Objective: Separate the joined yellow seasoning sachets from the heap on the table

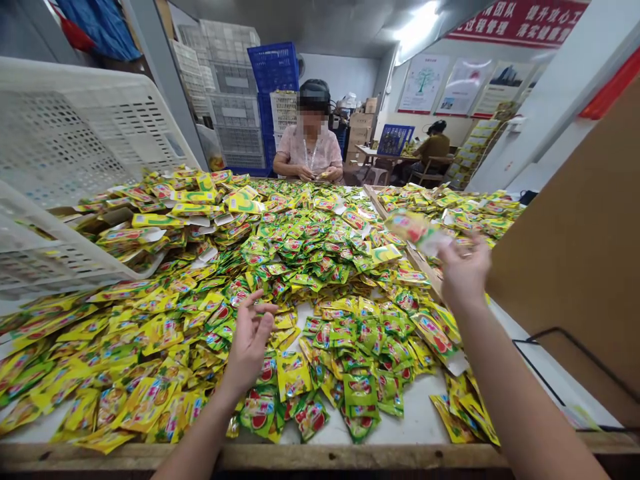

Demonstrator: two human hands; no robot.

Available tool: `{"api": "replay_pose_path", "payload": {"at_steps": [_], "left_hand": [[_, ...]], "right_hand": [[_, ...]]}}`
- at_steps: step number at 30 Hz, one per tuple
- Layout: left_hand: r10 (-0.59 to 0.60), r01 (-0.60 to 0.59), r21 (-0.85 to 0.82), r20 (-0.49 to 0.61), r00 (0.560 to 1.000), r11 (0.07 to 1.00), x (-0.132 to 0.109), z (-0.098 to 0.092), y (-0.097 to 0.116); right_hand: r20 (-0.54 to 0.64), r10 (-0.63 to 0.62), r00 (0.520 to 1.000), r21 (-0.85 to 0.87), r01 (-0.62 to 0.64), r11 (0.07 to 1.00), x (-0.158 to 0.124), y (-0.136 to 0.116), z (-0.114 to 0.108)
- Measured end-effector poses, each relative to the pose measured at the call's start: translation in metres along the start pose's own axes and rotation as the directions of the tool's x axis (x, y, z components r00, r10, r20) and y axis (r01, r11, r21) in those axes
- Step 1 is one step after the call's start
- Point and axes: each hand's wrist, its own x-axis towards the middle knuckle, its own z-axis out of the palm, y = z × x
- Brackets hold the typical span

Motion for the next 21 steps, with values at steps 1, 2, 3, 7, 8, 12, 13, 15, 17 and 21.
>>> {"api": "replay_pose_path", "payload": {"at_steps": [1,2,3,7,8,12,13,15,17,21], "left_hand": [[0.015,-0.018,-0.039,-0.068,0.998,0.999,0.002,-0.001,0.001],[0.024,-0.036,-0.085,-0.138,0.99,0.996,0.003,-0.002,0.001],[0.025,-0.055,-0.134,-0.21,0.977,0.989,0.005,-0.004,0.002],[0.006,-0.135,-0.27,-0.432,0.902,0.953,0.01,-0.007,0.002],[0.006,-0.148,-0.274,-0.459,0.888,0.95,0.01,-0.007,0.001],[0.06,-0.173,-0.198,-0.475,0.878,0.965,0.01,-0.007,-0.003],[0.094,-0.186,-0.157,-0.464,0.881,0.97,0.011,-0.006,-0.004],[0.192,-0.21,-0.006,-0.382,0.904,0.978,0.014,-0.004,-0.005],[0.265,-0.218,0.234,-0.193,0.945,0.948,0.024,0.001,-0.006],[0.215,-0.265,0.525,0.156,0.964,0.809,0.06,0.019,-0.009]], "right_hand": [[-0.104,-0.049,0.993,-0.074,0.042,0.996,0.014,0.001,-0.003],[-0.113,-0.083,0.99,-0.161,0.064,0.985,0.021,0.003,-0.003],[-0.071,-0.114,0.991,-0.24,0.094,0.966,0.02,0.004,0.0],[0.435,-0.085,0.897,-0.342,0.252,0.906,-0.034,0.019,0.038],[0.534,-0.052,0.844,-0.356,0.28,0.892,-0.052,0.024,0.051],[0.73,0.12,0.673,-0.472,0.37,0.8,-0.095,0.038,0.094],[0.743,0.164,0.648,-0.507,0.387,0.77,-0.099,0.04,0.099],[0.75,0.241,0.616,-0.568,0.412,0.713,-0.102,0.042,0.105],[0.744,0.292,0.6,-0.605,0.422,0.675,-0.102,0.044,0.106],[0.741,0.301,0.6,-0.601,0.394,0.695,-0.1,0.042,0.102]]}}
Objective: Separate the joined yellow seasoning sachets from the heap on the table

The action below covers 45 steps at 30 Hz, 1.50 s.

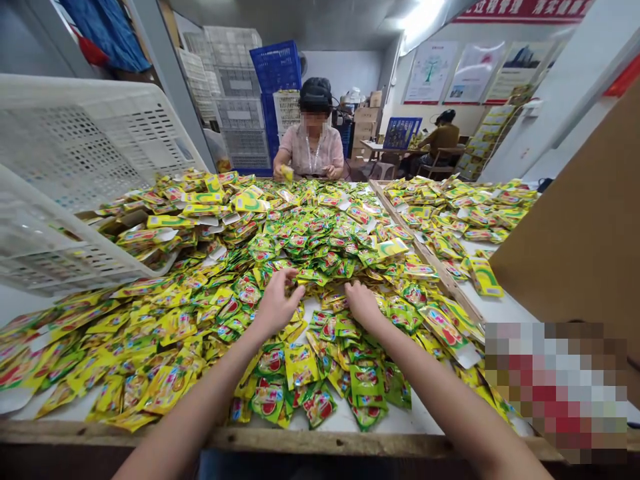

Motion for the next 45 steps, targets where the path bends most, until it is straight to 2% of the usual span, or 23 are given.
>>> {"api": "replay_pose_path", "payload": {"at_steps": [3,6,8,12,14,17,19,22,25,27,30,33,34,35,36,37,39,41,43,45], "left_hand": [[0.019,-0.035,0.123,0.132,0.991,0.992,0.025,0.016,-0.005],[0.001,-0.054,0.236,0.223,0.975,0.97,0.036,0.026,-0.011],[-0.007,-0.071,0.282,0.266,0.964,0.957,0.04,0.026,-0.014],[0.015,-0.116,0.304,0.317,0.948,0.946,0.051,0.015,-0.018],[0.04,-0.132,0.313,0.286,0.958,0.941,0.053,0.007,-0.016],[0.085,-0.137,0.327,0.169,0.982,0.935,0.043,-0.007,-0.003],[0.111,-0.145,0.309,0.125,0.986,0.94,0.027,-0.016,0.012],[0.162,-0.198,0.211,0.178,0.971,0.957,0.002,-0.028,0.033],[0.26,-0.308,0.149,0.275,0.926,0.94,-0.014,-0.033,0.044],[0.304,-0.38,0.197,0.327,0.894,0.904,-0.02,-0.032,0.044],[0.315,-0.428,0.247,0.391,0.865,0.869,-0.029,-0.028,0.04],[0.358,-0.476,0.163,0.465,0.809,0.864,-0.029,-0.029,0.039],[0.354,-0.481,0.154,0.495,0.794,0.863,-0.024,-0.031,0.038],[0.321,-0.465,0.18,0.514,0.796,0.867,-0.014,-0.035,0.037],[0.261,-0.428,0.24,0.512,0.818,0.871,-0.001,-0.04,0.033],[0.174,-0.363,0.332,0.482,0.859,0.871,0.017,-0.046,0.028],[0.034,-0.206,0.491,0.336,0.941,0.846,0.062,-0.06,0.009],[-0.07,-0.057,0.609,0.182,0.981,0.791,0.11,-0.072,-0.018],[-0.187,0.076,0.694,0.087,0.978,0.716,0.15,-0.079,-0.049],[-0.292,0.157,0.748,0.052,0.955,0.645,0.177,-0.081,-0.077]], "right_hand": [[-0.047,-0.032,0.998,0.131,0.038,0.991,-0.004,0.003,-0.01],[-0.124,-0.015,0.992,0.312,0.053,0.949,-0.013,0.009,-0.026],[-0.145,0.022,0.989,0.439,0.044,0.897,-0.024,0.011,-0.036],[-0.106,0.052,0.993,0.628,0.027,0.778,-0.052,0.007,-0.044],[-0.094,0.059,0.994,0.754,0.032,0.656,-0.064,0.002,-0.044],[-0.069,0.117,0.991,0.95,0.03,0.309,-0.076,-0.007,-0.043],[-0.038,0.168,0.985,0.993,0.019,0.112,-0.079,-0.014,-0.042],[-0.007,0.188,0.982,0.999,0.013,-0.032,-0.081,-0.031,-0.041],[0.043,0.081,0.996,0.995,-0.036,-0.089,-0.083,-0.049,-0.036],[0.096,0.031,0.995,0.991,-0.092,-0.094,-0.086,-0.057,-0.033],[0.142,0.002,0.99,0.99,-0.142,-0.014,-0.093,-0.061,-0.03],[0.126,-0.07,0.99,0.989,-0.12,0.088,-0.097,-0.054,-0.027],[0.126,-0.082,0.989,0.987,-0.117,0.106,-0.098,-0.051,-0.025],[0.13,-0.077,0.989,0.986,-0.12,0.116,-0.099,-0.047,-0.023],[0.137,-0.062,0.989,0.984,-0.129,0.121,-0.1,-0.043,-0.02],[0.146,-0.04,0.988,0.983,-0.141,0.121,-0.1,-0.038,-0.017],[0.156,0.021,0.988,0.982,-0.157,0.108,-0.101,-0.031,-0.012],[0.183,0.046,0.982,0.978,-0.187,0.088,-0.101,-0.025,-0.006],[0.213,0.03,0.977,0.974,-0.215,0.067,-0.101,-0.023,-0.001],[0.233,0.004,0.973,0.972,-0.233,0.045,-0.103,-0.024,0.006]]}}
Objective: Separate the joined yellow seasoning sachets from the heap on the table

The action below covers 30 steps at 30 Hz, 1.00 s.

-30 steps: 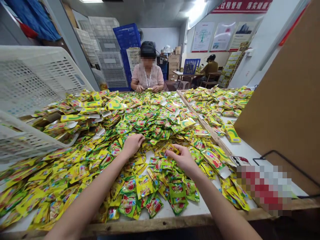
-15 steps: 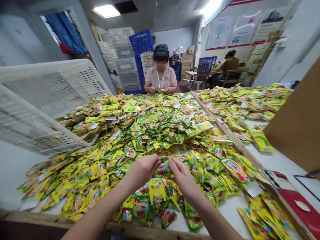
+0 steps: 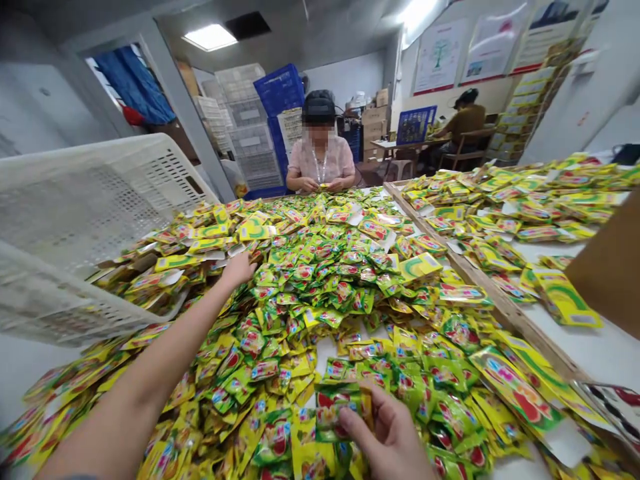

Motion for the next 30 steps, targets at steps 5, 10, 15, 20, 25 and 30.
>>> {"api": "replay_pose_path", "payload": {"at_steps": [5,10,15,20,25,30], "left_hand": [[-0.123,0.116,0.114,0.056,0.991,0.987,0.034,0.027,-0.014],[-0.203,0.195,0.195,0.019,0.979,0.961,0.025,0.025,-0.012],[-0.111,0.151,0.294,-0.148,0.983,0.944,-0.006,-0.018,-0.016],[-0.008,0.051,0.33,-0.129,0.992,0.943,-0.062,-0.07,-0.005],[0.277,-0.279,0.011,-0.173,0.945,0.96,-0.178,-0.056,0.023],[0.445,-0.536,-0.199,-0.365,0.818,0.821,-0.257,-0.011,0.051]], "right_hand": [[-0.132,-0.013,0.991,0.06,0.021,0.998,-0.004,0.014,0.016],[-0.191,-0.068,0.979,0.066,0.082,0.994,-0.007,0.011,0.022],[-0.145,-0.112,0.983,-0.006,0.112,0.994,-0.003,0.004,0.016],[-0.273,-0.175,0.946,-0.13,0.144,0.981,0.006,-0.001,0.012],[-0.367,-0.425,0.828,-0.27,0.343,0.9,-0.01,-0.024,0.012],[-0.238,-0.799,0.552,-0.421,0.682,0.598,-0.03,-0.05,0.026]]}}
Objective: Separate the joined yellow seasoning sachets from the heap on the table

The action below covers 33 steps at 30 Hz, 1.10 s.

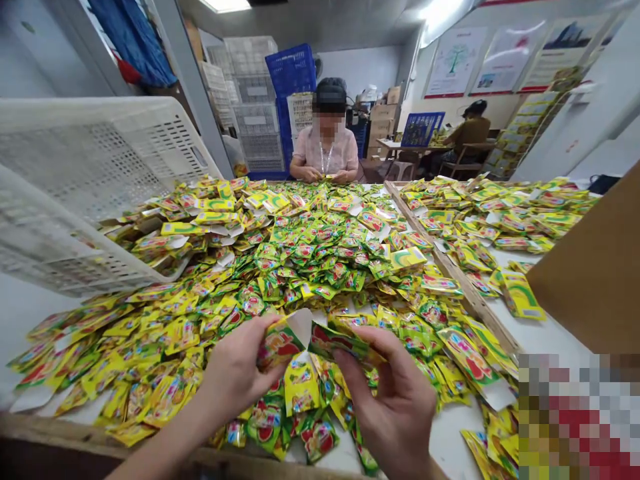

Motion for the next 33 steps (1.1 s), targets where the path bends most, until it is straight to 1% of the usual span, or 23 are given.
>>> {"api": "replay_pose_path", "payload": {"at_steps": [2,4,6,8,10,11,12,13,14,15,16,17,18,20,22,23,24,26,27,29,30,32,33], "left_hand": [[-0.01,0.007,-0.058,-0.041,0.999,0.998,-0.007,0.011,0.007],[-0.019,0.015,-0.068,-0.063,0.998,0.998,-0.007,0.019,0.009],[-0.013,0.011,-0.039,-0.054,0.998,0.999,-0.005,0.024,0.008],[0.006,-0.006,-0.012,-0.022,1.0,1.0,-0.004,0.028,0.006],[0.021,-0.021,-0.001,0.002,1.0,1.0,-0.003,0.033,0.006],[0.02,-0.02,-0.015,0.002,1.0,1.0,-0.003,0.035,0.006],[0.011,-0.011,-0.039,-0.011,1.0,0.999,-0.003,0.038,0.006],[-0.004,0.002,-0.069,-0.034,0.999,0.998,-0.003,0.041,0.006],[-0.023,0.017,-0.099,-0.06,0.998,0.995,-0.003,0.044,0.006],[-0.041,0.029,-0.125,-0.088,0.995,0.992,-0.004,0.047,0.006],[-0.054,0.038,-0.142,-0.113,0.992,0.989,-0.005,0.049,0.006],[-0.06,0.04,-0.15,-0.136,0.989,0.988,-0.006,0.051,0.005],[-0.059,0.035,-0.156,-0.154,0.986,0.987,-0.008,0.052,0.004],[-0.048,0.019,-0.159,-0.18,0.982,0.987,-0.01,0.054,0.002],[-0.023,-0.004,-0.134,-0.2,0.979,0.991,-0.012,0.054,0.0],[-0.007,-0.018,-0.118,-0.207,0.978,0.993,-0.013,0.054,-0.001],[0.006,-0.03,-0.105,-0.214,0.977,0.994,-0.013,0.054,-0.001],[0.011,-0.033,-0.092,-0.228,0.973,0.995,-0.014,0.054,-0.001],[0.003,-0.025,-0.092,-0.233,0.973,0.995,-0.014,0.053,0.0],[-0.007,-0.016,-0.097,-0.239,0.971,0.995,-0.013,0.051,0.002],[-0.002,-0.024,-0.104,-0.241,0.971,0.994,-0.013,0.05,0.003],[0.016,-0.048,-0.122,-0.253,0.967,0.991,-0.013,0.048,0.005],[0.021,-0.056,-0.125,-0.266,0.964,0.991,-0.013,0.048,0.005]], "right_hand": [[0.085,-0.115,0.99,-0.079,0.122,0.989,0.005,-0.004,0.002],[0.244,-0.116,0.963,-0.165,0.159,0.973,0.012,-0.003,0.001],[0.408,-0.009,0.913,-0.2,0.099,0.975,0.019,0.0,-0.003],[0.489,0.131,0.862,-0.175,-0.05,0.983,0.026,0.004,-0.007],[0.488,0.249,0.836,-0.105,-0.227,0.968,0.03,0.008,-0.007],[0.447,0.291,0.846,-0.061,-0.295,0.953,0.031,0.011,-0.006],[0.373,0.313,0.874,-0.019,-0.33,0.944,0.03,0.013,-0.005],[0.268,0.308,0.913,0.015,-0.324,0.946,0.028,0.015,-0.003],[0.144,0.271,0.952,0.034,-0.278,0.96,0.025,0.017,0.0],[0.028,0.199,0.98,0.03,-0.199,0.979,0.021,0.018,0.003],[-0.051,0.095,0.994,0.007,-0.095,0.995,0.017,0.019,0.005],[-0.077,-0.024,0.997,-0.029,0.022,0.999,0.013,0.02,0.008],[-0.052,-0.136,0.989,-0.066,0.133,0.989,0.01,0.02,0.01],[0.079,-0.299,0.951,-0.125,0.307,0.943,0.008,0.021,0.013],[0.226,-0.338,0.913,-0.171,0.379,0.909,0.009,0.019,0.012],[0.279,-0.322,0.904,-0.192,0.382,0.904,0.01,0.018,0.011],[0.299,-0.306,0.904,-0.213,0.376,0.902,0.011,0.016,0.009],[0.248,-0.325,0.913,-0.247,0.384,0.89,0.011,0.012,0.004],[0.202,-0.372,0.906,-0.254,0.415,0.874,0.009,0.01,0.003],[0.138,-0.499,0.856,-0.251,0.517,0.818,0.004,0.007,0.001],[0.144,-0.552,0.821,-0.239,0.57,0.786,0.002,0.006,0.002],[0.202,-0.615,0.762,-0.204,0.647,0.735,-0.002,0.007,0.005],[0.243,-0.615,0.75,-0.188,0.658,0.729,-0.003,0.008,0.007]]}}
